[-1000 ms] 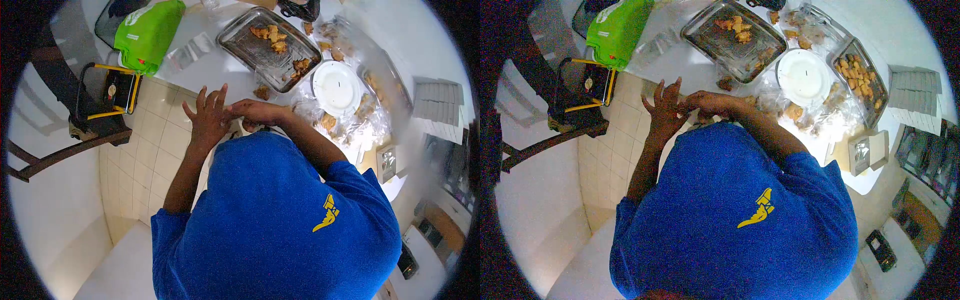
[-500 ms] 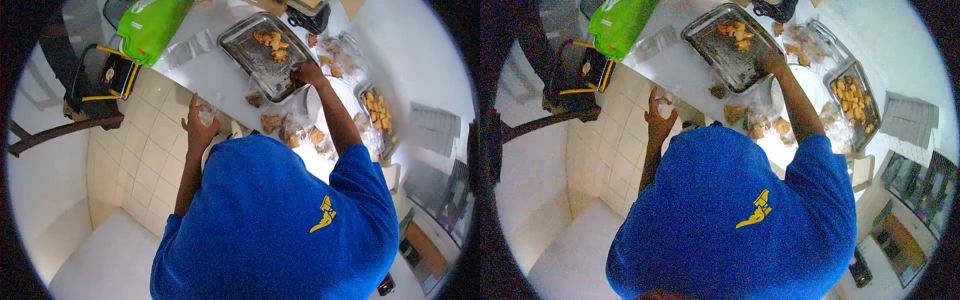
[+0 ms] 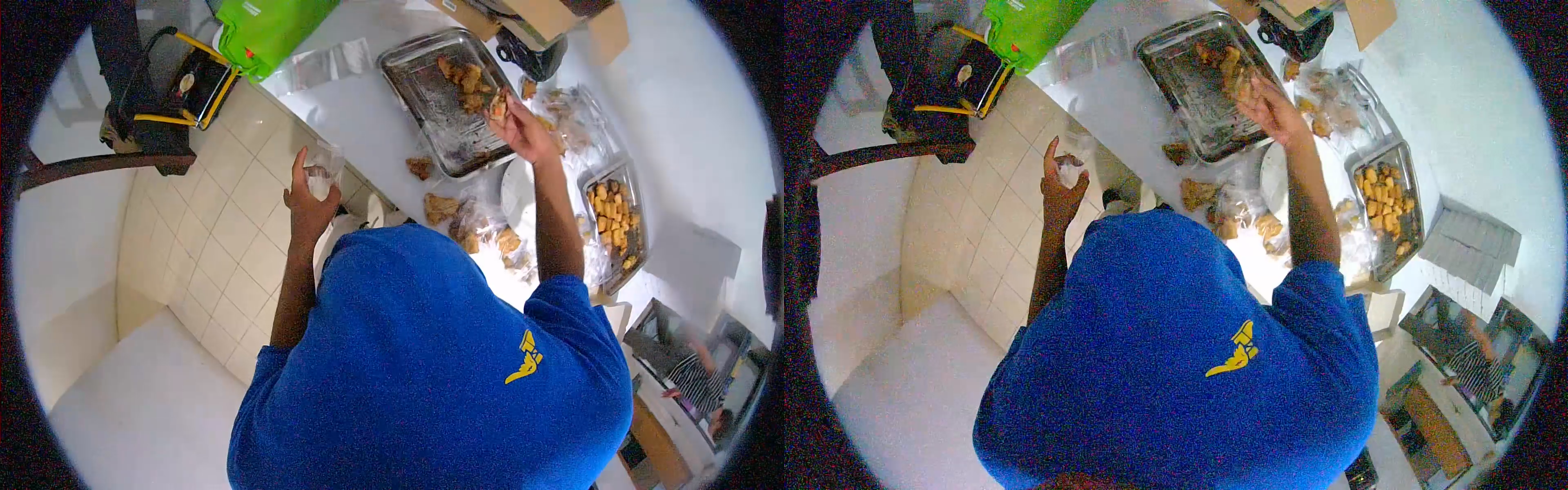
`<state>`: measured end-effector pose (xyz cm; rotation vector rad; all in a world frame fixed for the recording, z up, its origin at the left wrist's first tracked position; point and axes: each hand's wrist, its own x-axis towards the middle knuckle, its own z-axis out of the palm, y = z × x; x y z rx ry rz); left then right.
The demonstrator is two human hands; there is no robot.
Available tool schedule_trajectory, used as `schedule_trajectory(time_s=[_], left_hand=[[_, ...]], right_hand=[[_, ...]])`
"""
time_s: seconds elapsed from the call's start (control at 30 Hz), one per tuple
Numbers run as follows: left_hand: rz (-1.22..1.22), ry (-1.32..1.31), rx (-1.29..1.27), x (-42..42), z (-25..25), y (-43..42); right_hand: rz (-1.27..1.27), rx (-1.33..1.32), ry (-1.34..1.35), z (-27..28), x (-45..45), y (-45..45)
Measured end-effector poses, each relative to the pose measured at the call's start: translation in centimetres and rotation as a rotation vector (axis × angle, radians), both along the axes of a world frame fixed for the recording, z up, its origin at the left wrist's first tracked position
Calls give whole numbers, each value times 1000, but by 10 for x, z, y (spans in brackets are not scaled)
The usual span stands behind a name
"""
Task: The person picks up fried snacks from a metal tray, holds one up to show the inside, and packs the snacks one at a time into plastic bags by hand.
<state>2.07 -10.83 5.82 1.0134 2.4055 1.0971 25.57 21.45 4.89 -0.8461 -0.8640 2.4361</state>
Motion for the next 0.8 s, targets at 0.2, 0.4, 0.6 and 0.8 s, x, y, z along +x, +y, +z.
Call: schedule_trajectory(time_s=[0.2, 0.4, 0.6, 0.8], left_hand=[[3, 3, 5, 4, 15, 4], [9, -86, 26, -2, 2, -4], [29, -87, 61, -1, -1, -9], [35, -68, 23, 0, 4, -13]], right_hand=[[114, -271, 633, 47, -34, -45], [97, -325, 831, 99, -48, -73], [80, -262, 886, 125, -46, -82], [72, -284, 925, 146, -44, -88]])
